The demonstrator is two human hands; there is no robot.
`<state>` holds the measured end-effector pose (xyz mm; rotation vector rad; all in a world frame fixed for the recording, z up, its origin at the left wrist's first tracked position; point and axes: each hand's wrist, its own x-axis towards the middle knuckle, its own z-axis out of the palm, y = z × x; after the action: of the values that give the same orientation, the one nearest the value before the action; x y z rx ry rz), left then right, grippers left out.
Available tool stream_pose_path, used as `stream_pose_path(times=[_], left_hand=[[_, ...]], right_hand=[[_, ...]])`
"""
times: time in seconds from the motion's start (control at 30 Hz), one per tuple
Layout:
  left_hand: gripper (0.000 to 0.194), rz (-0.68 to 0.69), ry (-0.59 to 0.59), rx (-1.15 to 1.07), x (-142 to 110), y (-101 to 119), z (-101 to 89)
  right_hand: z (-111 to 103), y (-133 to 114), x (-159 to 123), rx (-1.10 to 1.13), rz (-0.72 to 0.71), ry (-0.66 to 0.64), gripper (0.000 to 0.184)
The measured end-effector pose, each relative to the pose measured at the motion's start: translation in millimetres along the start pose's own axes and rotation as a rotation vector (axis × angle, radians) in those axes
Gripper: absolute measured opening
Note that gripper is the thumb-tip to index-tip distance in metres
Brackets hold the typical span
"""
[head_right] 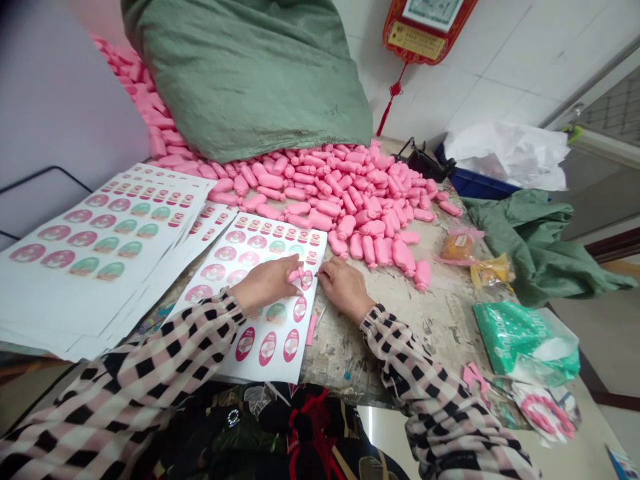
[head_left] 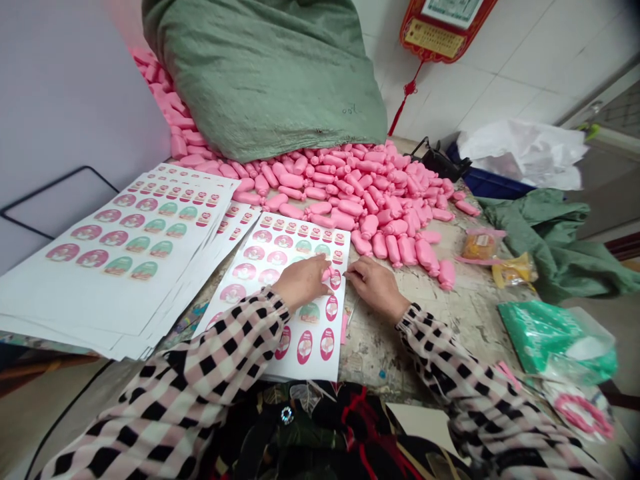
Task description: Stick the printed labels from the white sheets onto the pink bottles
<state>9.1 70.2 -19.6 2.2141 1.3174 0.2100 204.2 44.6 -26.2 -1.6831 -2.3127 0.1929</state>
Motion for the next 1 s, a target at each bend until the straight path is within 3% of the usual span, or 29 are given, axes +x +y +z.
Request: stream_pose_path(times=[0.43, 0.67, 1.0], left_hand=[[0.059, -0.021, -0.012, 0.003, 2, -5, 3.3], [0.062, -0.014, -0.012, 0.03, 3, -6, 4.6], [0.065, -0.011, -0.02, 0.072, 5, -7, 6.3]], right_hand=[[9, 9, 2, 0.381, 0.102, -0.011, 0.01], [27, 3, -3, 0.393, 0.26, 0.109, 0.015], [26, 0, 9, 0.364, 0.221, 0.116, 0.012]])
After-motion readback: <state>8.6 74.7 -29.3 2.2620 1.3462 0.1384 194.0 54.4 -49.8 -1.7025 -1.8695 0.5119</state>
